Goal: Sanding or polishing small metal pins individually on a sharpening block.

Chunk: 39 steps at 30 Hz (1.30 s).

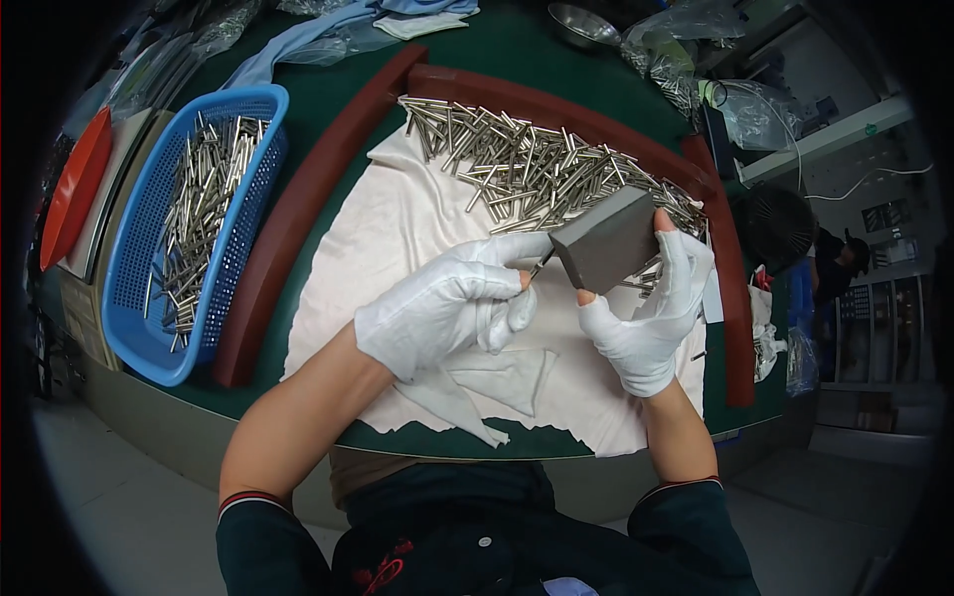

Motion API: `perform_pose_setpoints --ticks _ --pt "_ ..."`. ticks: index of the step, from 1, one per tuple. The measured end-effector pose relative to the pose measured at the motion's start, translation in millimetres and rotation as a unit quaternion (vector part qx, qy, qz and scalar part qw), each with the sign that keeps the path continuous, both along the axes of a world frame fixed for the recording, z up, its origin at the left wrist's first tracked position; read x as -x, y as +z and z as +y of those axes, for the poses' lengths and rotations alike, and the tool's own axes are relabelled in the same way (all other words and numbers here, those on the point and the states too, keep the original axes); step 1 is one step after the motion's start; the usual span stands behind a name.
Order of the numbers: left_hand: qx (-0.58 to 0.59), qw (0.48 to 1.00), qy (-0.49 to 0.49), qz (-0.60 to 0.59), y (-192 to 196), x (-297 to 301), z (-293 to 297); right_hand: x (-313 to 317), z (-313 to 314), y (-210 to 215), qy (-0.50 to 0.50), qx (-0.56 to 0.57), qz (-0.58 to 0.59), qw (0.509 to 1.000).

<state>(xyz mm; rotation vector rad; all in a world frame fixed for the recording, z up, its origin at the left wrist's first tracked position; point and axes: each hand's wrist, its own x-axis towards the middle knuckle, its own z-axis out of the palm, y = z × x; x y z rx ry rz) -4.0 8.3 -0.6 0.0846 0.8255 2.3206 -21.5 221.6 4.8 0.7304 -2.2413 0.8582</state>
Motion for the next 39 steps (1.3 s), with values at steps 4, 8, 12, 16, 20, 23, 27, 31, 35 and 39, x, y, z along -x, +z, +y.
perform_pose_setpoints --ticks 4,8,12,16,20,23,27,31,35,39 --pt "-0.025 1.000 0.008 -0.010 0.5 -1.5 0.6 -5.5 -4.5 -1.1 0.040 0.005 -0.001 0.999" --pt "0.028 1.000 0.005 0.008 1.2 0.2 2.2 -5.9 -11.3 3.5 0.033 -0.059 0.004 0.998" --pt "0.091 0.996 0.011 0.023 8.4 -1.6 1.1 -4.6 -11.8 3.1 0.029 -0.061 0.038 0.997" --pt "0.080 0.995 -0.016 0.059 3.4 0.0 0.5 -5.3 -8.7 2.8 0.033 -0.073 0.054 0.995" --pt "0.143 0.988 -0.049 0.043 4.5 -1.2 1.6 -4.7 -11.4 2.8 0.038 -0.057 0.065 0.996" --pt "0.077 0.996 -0.031 0.043 3.4 -0.6 -3.5 -7.3 -5.8 1.2 0.037 -0.070 0.064 0.995" --pt "0.125 0.991 0.014 0.040 6.3 -3.9 7.0 -4.4 -11.9 3.1 0.035 -0.075 0.078 0.994" --pt "0.070 0.997 -0.001 0.042 2.6 -1.8 -5.6 -7.7 -5.9 -0.5 0.038 -0.084 0.069 0.993" --pt "0.160 0.985 -0.008 0.068 12.8 -1.7 1.8 -4.6 -11.3 3.5 0.031 -0.093 0.083 0.992" --pt "0.122 0.991 0.039 0.045 12.6 -3.7 1.4 -7.2 -5.2 -1.2 0.043 -0.078 0.070 0.994"
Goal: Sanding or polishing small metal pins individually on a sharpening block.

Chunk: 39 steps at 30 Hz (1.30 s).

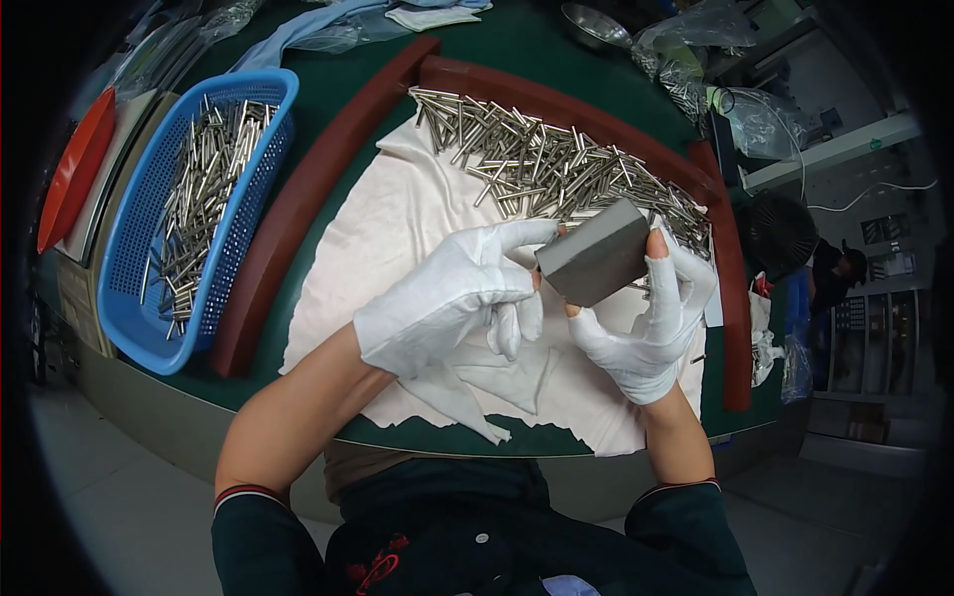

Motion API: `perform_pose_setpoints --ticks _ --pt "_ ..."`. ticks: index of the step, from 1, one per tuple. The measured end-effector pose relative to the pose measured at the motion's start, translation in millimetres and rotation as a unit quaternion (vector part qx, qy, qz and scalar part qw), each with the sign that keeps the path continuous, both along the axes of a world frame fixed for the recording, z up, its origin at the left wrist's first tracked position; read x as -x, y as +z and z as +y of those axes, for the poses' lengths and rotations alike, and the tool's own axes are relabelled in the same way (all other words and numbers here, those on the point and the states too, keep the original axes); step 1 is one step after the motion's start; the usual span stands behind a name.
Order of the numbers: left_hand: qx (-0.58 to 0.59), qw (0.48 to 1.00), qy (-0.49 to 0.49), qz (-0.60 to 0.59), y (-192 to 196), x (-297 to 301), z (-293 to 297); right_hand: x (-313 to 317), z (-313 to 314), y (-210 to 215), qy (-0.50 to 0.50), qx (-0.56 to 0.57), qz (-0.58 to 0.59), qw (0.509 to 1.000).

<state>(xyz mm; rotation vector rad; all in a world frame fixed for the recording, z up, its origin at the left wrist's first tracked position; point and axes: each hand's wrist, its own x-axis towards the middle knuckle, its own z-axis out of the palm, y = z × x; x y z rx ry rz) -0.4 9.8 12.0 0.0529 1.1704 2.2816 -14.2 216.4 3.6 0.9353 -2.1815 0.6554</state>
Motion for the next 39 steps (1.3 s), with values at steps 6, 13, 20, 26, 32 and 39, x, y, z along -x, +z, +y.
perform_pose_setpoints --ticks 6,13,20,26,32,39 --pt "0.003 0.999 -0.047 0.006 -9.3 1.0 -3.3 2.9 -2.7 2.0 0.017 0.001 0.009 1.000" --pt "0.019 0.999 -0.040 -0.005 -9.3 2.2 0.6 3.8 -4.8 2.6 0.006 -0.009 0.018 1.000" --pt "-0.120 0.992 0.024 -0.043 -9.6 3.9 -11.9 13.4 14.2 5.3 -0.017 0.073 -0.100 0.992" --pt "-0.149 0.988 -0.010 -0.043 -11.5 5.0 -9.5 9.2 6.6 1.0 0.011 0.098 -0.146 0.984" --pt "-0.096 0.995 -0.007 -0.038 -5.5 1.6 -3.6 5.8 3.0 3.4 0.019 0.076 -0.167 0.983" --pt "-0.020 1.000 0.007 -0.010 -8.2 1.9 -2.0 4.7 -4.0 5.8 0.003 0.059 -0.107 0.992"
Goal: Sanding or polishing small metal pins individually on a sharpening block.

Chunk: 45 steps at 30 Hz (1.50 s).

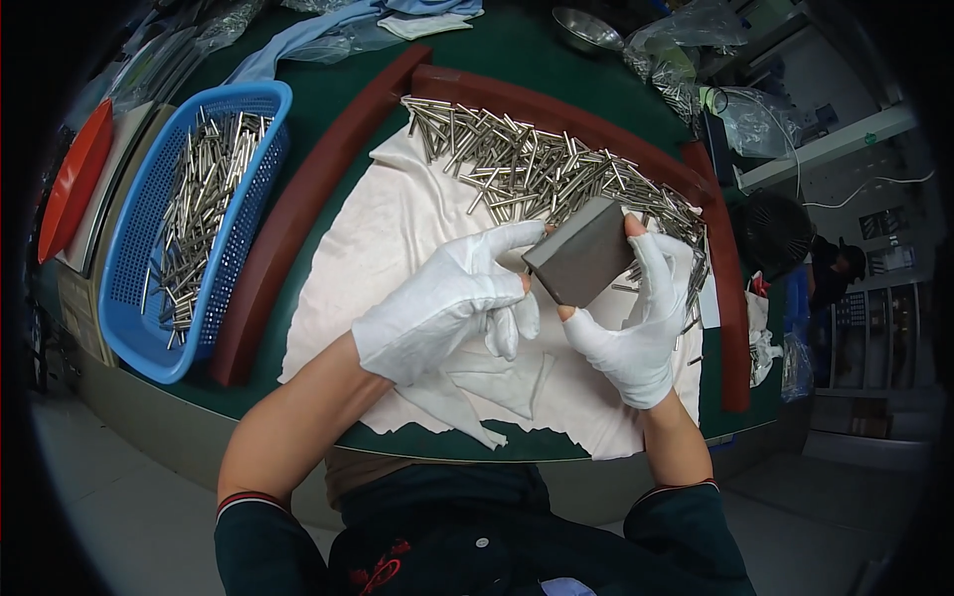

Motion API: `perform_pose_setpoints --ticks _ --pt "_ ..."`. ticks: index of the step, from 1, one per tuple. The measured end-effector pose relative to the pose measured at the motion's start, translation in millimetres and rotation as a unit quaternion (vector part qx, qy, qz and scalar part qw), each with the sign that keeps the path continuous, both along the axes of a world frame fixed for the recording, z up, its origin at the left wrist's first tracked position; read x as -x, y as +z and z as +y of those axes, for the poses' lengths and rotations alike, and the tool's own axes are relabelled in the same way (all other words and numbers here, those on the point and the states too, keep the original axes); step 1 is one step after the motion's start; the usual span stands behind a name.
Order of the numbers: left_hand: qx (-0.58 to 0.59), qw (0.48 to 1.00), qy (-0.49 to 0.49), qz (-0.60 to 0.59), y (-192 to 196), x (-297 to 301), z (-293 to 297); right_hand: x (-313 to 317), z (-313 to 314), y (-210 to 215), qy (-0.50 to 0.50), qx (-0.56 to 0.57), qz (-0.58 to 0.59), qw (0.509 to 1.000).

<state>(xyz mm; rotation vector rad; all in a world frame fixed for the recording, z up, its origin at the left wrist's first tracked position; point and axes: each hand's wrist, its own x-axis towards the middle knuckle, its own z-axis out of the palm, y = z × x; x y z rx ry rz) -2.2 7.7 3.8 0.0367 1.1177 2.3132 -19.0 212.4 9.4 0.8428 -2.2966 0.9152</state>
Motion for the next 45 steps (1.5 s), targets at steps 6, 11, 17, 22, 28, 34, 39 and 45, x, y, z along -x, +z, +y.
perform_pose_setpoints --ticks 6,11,17,22,28,34,39,45 --pt "-0.018 1.000 -0.013 0.003 -1.6 2.6 2.1 -3.9 -4.0 -3.0 -0.013 -0.012 0.029 0.999" --pt "-0.016 1.000 -0.022 0.001 -1.0 2.5 2.3 1.6 -1.8 0.3 0.019 0.040 -0.121 0.992" --pt "0.025 0.999 -0.030 0.012 1.0 0.6 2.1 4.6 2.8 3.5 0.021 0.017 -0.130 0.991" --pt "0.013 0.999 -0.029 0.011 -1.2 1.1 0.4 2.5 0.3 6.1 0.007 0.028 -0.110 0.994" --pt "0.026 0.999 -0.005 0.019 3.3 0.9 6.5 -8.7 -4.8 -1.9 -0.033 -0.017 0.029 0.999" --pt "0.101 0.994 -0.011 0.026 9.4 -1.2 1.6 -1.9 -3.0 5.7 0.012 -0.014 -0.057 0.998" --pt "0.107 0.994 -0.003 0.032 12.8 -2.7 0.8 2.7 2.3 9.3 0.062 0.022 -0.139 0.988" --pt "0.102 0.995 -0.007 0.024 17.3 -1.6 0.1 -3.8 -2.5 11.3 -0.010 -0.022 0.001 1.000"
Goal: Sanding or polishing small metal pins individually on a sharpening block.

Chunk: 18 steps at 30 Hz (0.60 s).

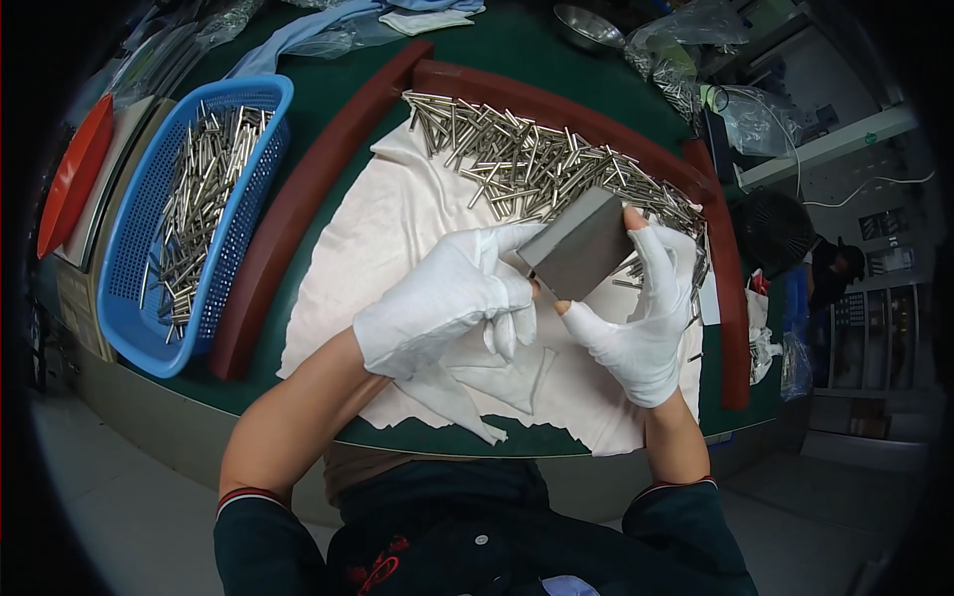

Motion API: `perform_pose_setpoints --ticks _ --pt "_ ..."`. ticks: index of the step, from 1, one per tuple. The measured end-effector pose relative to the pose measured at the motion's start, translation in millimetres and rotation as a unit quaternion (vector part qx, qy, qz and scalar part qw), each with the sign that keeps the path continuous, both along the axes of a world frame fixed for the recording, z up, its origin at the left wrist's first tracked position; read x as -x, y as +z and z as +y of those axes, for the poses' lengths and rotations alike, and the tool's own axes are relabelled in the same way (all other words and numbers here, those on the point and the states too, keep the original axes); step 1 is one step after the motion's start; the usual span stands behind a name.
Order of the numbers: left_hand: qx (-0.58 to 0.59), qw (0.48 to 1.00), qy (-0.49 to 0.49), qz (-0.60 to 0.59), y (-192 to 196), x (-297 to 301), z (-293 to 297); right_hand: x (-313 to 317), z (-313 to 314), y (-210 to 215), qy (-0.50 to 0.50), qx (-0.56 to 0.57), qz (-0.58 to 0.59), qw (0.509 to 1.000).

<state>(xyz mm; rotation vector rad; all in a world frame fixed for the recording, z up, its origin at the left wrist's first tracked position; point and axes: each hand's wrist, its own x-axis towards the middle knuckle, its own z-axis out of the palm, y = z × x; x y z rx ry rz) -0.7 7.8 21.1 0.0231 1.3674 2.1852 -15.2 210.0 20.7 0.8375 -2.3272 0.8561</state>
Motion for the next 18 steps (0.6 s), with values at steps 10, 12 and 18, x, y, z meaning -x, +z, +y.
perform_pose_setpoints --ticks 10,12,18 --pt "0.016 1.000 -0.012 0.002 -2.3 1.2 -2.2 -5.2 -4.2 -3.9 -0.002 0.003 -0.064 0.998" --pt "0.030 0.999 -0.028 -0.006 -1.6 1.9 -1.2 -3.3 -2.2 -6.9 -0.015 -0.022 -0.005 1.000" --pt "0.015 1.000 -0.007 0.004 1.3 -0.3 -1.3 -5.3 -1.1 -12.7 0.005 0.019 -0.045 0.999"
